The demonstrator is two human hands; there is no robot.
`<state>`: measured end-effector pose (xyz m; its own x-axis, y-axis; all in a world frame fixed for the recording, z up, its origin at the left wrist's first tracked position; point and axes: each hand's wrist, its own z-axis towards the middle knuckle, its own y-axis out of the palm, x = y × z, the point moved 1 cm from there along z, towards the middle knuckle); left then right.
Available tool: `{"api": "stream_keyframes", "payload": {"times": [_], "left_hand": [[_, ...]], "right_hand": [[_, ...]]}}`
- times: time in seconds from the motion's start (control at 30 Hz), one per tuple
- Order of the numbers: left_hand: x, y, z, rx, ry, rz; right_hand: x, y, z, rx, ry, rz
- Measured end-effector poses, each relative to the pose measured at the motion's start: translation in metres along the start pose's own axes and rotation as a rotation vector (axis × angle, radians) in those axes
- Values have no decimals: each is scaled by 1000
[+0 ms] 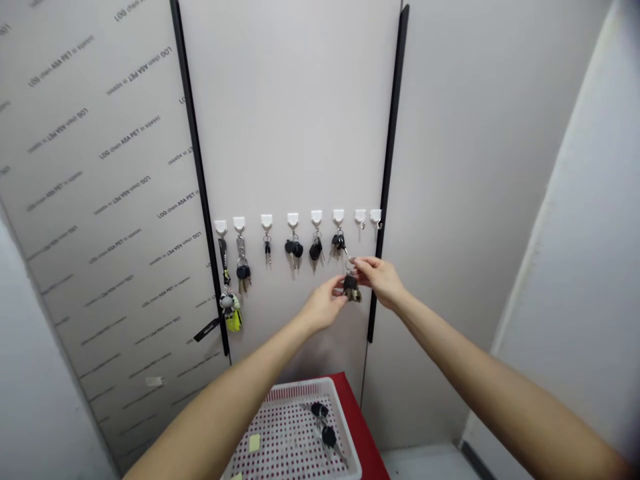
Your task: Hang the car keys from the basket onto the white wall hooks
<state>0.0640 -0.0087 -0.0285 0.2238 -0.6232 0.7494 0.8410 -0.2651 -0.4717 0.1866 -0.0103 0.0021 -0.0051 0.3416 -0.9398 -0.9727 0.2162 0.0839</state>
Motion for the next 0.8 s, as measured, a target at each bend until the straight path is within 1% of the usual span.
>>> {"api": "stream_keyframes", "payload": {"times": [0.13, 0.2, 0.27, 0.37, 0.47, 0.57, 0.67, 0.73, 0.8], "left_hand": [[23, 6, 24, 41, 47, 118], [29, 8, 29, 58, 46, 163], [30, 8, 31, 68, 26, 191], [26, 5, 27, 66, -13, 216], [19, 0, 21, 66, -36, 237], [13, -6, 13, 71, -61, 255], [6, -11, 3, 62, -99, 273], [-2, -14, -6, 62, -130, 278], [-16, -14, -18, 64, -171, 270]], "right_hand": [[-23, -9, 29, 124, -79, -10], [-31, -10, 42, 169, -96, -31], [-36, -11, 52, 207, -108, -49], [-38, -12, 64, 268, -121, -67], [-35, -12, 70, 309, -98, -98], [-27, -12, 73, 312, -56, -136], [-20, -14, 74, 289, -37, -153], [-17, -18, 72, 306, -54, -174], [-11, -24, 66, 348, -131, -238]]}}
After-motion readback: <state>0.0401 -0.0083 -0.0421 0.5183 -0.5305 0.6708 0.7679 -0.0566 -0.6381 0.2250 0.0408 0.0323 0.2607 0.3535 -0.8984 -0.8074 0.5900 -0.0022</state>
